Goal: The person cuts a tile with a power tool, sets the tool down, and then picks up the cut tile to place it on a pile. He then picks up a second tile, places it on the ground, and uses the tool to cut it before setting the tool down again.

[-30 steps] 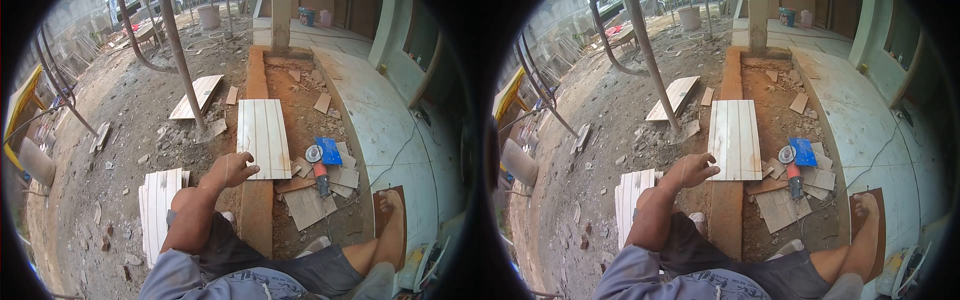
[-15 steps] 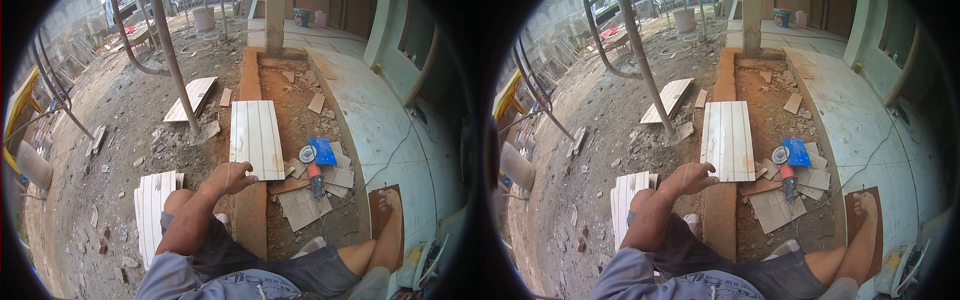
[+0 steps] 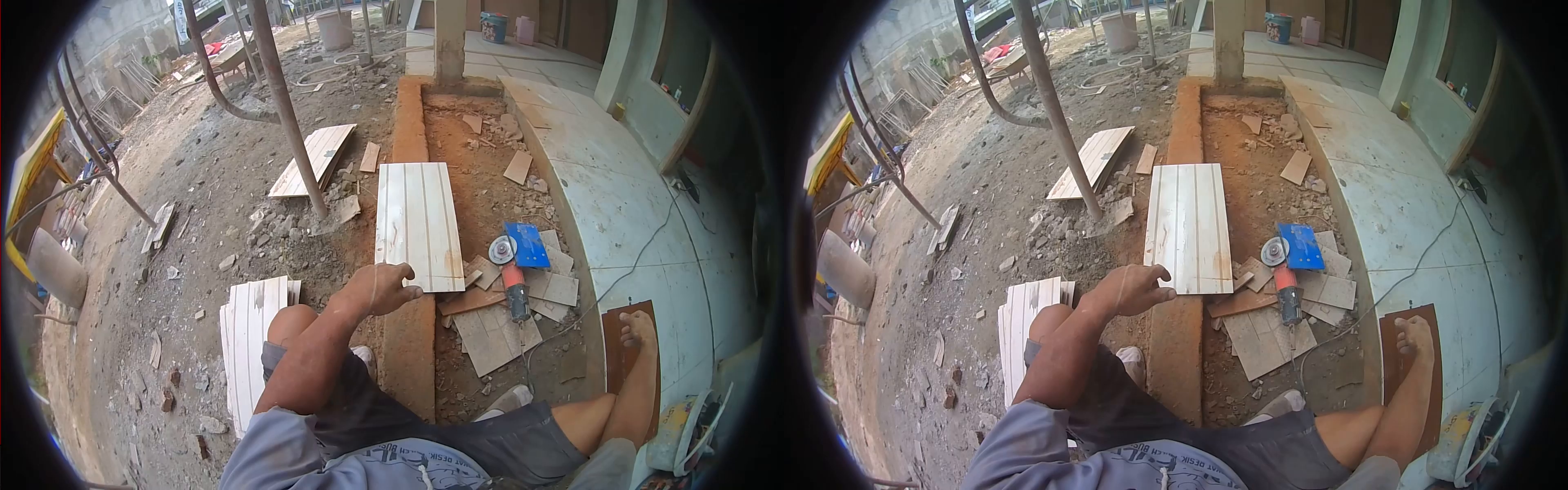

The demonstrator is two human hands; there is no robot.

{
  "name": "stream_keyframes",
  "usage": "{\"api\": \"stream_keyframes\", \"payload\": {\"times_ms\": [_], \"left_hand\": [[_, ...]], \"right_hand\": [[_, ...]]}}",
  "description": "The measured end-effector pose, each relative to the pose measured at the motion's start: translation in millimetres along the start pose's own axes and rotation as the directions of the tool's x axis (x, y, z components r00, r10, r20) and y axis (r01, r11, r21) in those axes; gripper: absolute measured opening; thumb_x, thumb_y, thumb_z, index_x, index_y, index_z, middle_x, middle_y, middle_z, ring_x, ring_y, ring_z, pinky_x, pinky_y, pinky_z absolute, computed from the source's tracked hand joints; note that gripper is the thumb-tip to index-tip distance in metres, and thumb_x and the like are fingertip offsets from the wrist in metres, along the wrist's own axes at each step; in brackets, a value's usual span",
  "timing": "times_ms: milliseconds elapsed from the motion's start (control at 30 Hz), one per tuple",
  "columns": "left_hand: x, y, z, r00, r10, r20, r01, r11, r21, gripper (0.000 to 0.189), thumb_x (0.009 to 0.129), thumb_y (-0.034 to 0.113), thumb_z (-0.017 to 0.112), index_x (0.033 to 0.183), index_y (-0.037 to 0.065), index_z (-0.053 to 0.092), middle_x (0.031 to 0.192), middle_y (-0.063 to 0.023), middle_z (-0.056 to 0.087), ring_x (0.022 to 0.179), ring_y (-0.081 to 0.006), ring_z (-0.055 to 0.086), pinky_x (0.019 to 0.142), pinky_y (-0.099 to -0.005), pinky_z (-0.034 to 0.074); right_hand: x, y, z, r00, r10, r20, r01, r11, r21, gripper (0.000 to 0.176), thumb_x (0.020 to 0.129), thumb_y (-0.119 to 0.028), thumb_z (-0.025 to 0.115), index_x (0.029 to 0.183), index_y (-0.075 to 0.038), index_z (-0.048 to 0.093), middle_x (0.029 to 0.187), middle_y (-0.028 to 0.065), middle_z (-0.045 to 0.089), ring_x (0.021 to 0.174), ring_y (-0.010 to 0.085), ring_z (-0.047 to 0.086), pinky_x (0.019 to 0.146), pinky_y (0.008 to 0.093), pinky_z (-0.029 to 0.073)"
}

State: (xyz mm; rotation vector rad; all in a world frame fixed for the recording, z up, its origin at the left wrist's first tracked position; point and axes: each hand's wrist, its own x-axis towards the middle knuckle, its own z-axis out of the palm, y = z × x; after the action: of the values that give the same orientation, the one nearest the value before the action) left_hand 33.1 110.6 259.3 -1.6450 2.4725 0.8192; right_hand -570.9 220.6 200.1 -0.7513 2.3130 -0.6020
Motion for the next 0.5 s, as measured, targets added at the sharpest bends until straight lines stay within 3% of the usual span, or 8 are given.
{"api": "stream_keyframes", "payload": {"times_ms": [333,400,500], "left_hand": [[0.2,-5.5,4.8,0.999,0.031,-0.038,-0.031,0.999,0.019,0.050,0.095,0.046,0.055,0.123,0.004,0.059,0.111,-0.0194,0.068,0.108,-0.0347,0.064,0.094,-0.0438,0.049],[-0.9,-3.6,3.3,0.999,0.028,-0.038,-0.027,0.999,0.021,0.050,0.095,0.045,0.055,0.123,0.003,0.059,0.110,-0.0196,0.068,0.107,-0.0348,0.064,0.093,-0.0439,0.050],[-0.4,-4.3,4.2,0.999,0.032,-0.034,-0.031,0.999,0.030,0.050,0.095,0.045,0.055,0.122,0.003,0.059,0.110,-0.0200,0.068,0.106,-0.0350,0.064,0.092,-0.0442,0.050]], "right_hand": [[1.4,-0.1,0.2,1.000,-0.002,-0.006,0.002,1.000,-0.005,0.032,0.088,-0.025,0.067,0.098,0.001,0.051,0.071,0.0140,0.060,0.051,0.0218,0.060,0.043,0.0343,0.049],[9.2,4.9,-0.9,1.000,0.001,0.026,-0.001,1.000,0.011,0.033,0.090,-0.026,0.066,0.101,0.001,0.051,0.075,0.0159,0.062,0.053,0.0250,0.062,0.045,0.0389,0.053],[12.2,7.7,-0.7,0.999,-0.006,0.034,0.005,1.000,0.024,0.030,0.090,-0.026,0.066,0.098,-0.001,0.051,0.073,0.0143,0.060,0.051,0.0237,0.061,0.045,0.0387,0.053]]}}
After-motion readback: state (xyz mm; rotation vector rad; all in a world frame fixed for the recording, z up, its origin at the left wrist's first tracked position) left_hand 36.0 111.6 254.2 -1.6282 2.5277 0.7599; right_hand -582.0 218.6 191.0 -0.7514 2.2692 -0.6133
